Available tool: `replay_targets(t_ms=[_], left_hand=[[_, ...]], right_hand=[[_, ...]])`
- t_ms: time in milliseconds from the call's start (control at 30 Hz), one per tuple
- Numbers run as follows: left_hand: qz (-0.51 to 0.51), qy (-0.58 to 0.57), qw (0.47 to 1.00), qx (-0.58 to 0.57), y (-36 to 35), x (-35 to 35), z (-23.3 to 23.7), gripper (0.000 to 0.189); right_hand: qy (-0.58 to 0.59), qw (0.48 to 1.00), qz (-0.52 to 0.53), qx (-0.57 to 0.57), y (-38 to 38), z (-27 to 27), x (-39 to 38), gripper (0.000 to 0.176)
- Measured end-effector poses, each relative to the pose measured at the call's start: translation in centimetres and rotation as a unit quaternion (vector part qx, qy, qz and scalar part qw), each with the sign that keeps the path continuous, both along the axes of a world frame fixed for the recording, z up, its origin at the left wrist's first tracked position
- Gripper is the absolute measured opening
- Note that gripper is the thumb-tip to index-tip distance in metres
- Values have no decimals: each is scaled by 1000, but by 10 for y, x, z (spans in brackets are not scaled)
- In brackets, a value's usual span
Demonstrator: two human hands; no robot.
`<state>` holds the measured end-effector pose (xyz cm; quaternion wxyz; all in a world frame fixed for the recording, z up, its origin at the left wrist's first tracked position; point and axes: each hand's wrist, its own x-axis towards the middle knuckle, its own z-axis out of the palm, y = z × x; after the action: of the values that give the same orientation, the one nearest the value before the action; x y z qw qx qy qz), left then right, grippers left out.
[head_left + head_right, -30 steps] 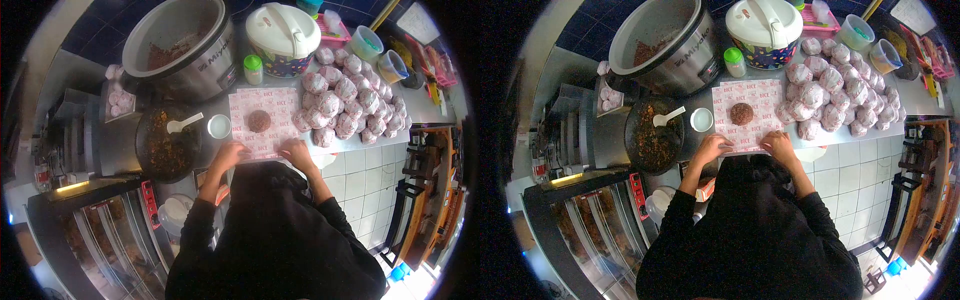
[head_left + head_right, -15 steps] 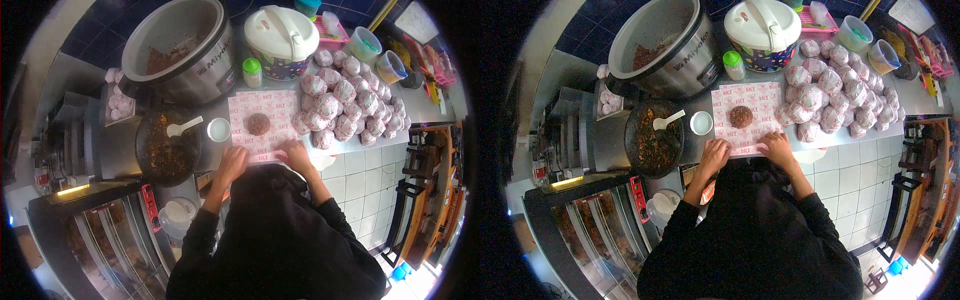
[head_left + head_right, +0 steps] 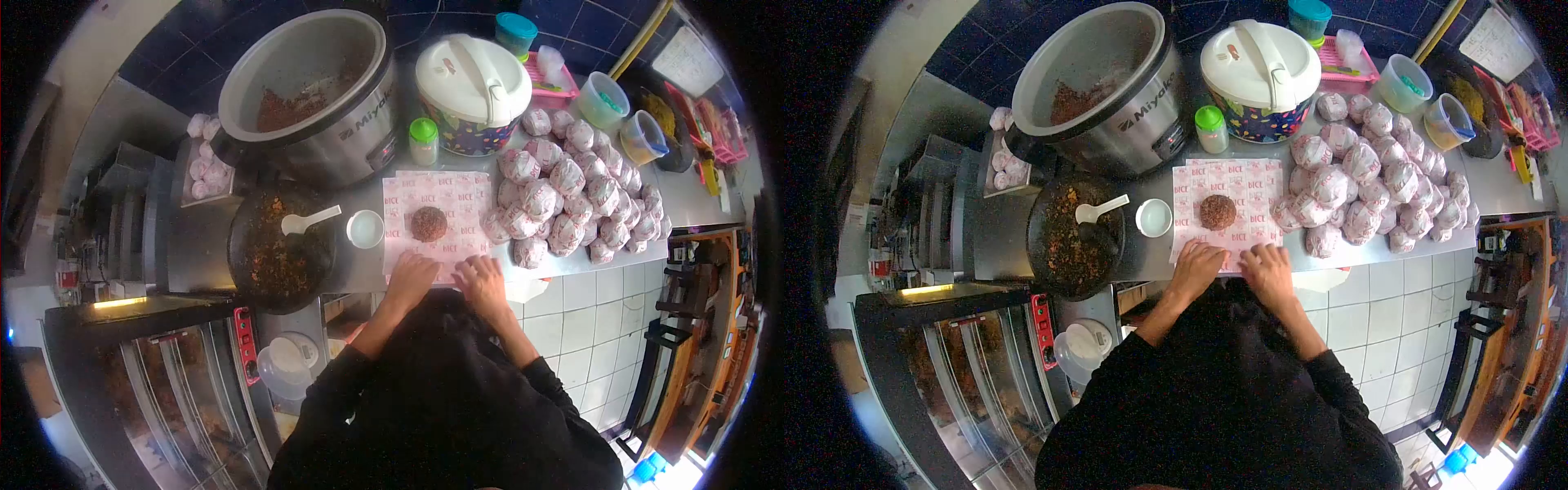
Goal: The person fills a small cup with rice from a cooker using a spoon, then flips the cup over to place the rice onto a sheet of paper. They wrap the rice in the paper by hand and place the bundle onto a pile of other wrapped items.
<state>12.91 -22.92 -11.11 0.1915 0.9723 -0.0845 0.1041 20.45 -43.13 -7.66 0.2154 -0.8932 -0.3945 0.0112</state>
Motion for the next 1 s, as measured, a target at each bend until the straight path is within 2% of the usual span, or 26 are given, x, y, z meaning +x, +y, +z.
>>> replay_targets(t_ms=[33,100,133,267,467,533,567,600,633,667,700,733,767,800,833,867,900,967,1000], left_hand=[[7,2,1000,-8,1,0,-1,22],[-2,0,1000,-27,3,-3,-3,23],[-10,-5,999,-46,4,-3,-3,24],[-9,-18,999,-48,7,-6,4,23],[-18,-14,998,-64,2,-20,2,23],[-23,-4,997,-75,-2,-27,-2,23],[-21,-5,997,-75,-3,-29,3,23],[-19,2,998,-66,-4,-32,7,23],[-18,11,998,-58,-5,-35,12,22],[-26,32,994,-106,-3,-37,13,24],[-25,32,993,-109,-6,-38,12,24],[-11,29,994,-104,-9,-38,8,24],[3,26,995,-98,-12,-38,4,24],[10,28,996,-84,-13,-39,-6,23],[11,25,996,-83,-15,-40,-6,23],[10,24,996,-84,-14,-39,-6,22],[10,24,996,-85,-13,-37,-5,21],[6,8,995,-95,-11,-35,-1,19],[1,-3,994,-107,-10,-35,0,16]], right_hand=[[-1,1000,0,1,3,0,-5,22],[125,984,123,-34,8,-9,-18,22],[92,984,151,-26,8,-34,-25,23],[66,989,129,29,17,-46,-32,18],[87,984,146,-50,12,-44,-44,22],[123,971,181,-97,8,-51,-43,20],[121,971,183,-97,13,-28,-34,20],[264,927,257,-73,13,-4,-21,18],[401,856,323,-48,17,30,-7,17],[400,863,310,1,27,64,9,15],[307,919,248,-5,31,66,19,17],[205,952,229,4,37,18,39,19],[192,974,116,16,48,-16,63,18],[163,986,38,-14,72,40,78,19],[45,997,51,43,80,-4,105,30],[41,999,35,-3,86,-19,123,42],[37,999,36,-1,93,-28,134,42],[-4,993,39,-108,106,-40,149,59],[5,985,56,-163,109,-45,155,74]])
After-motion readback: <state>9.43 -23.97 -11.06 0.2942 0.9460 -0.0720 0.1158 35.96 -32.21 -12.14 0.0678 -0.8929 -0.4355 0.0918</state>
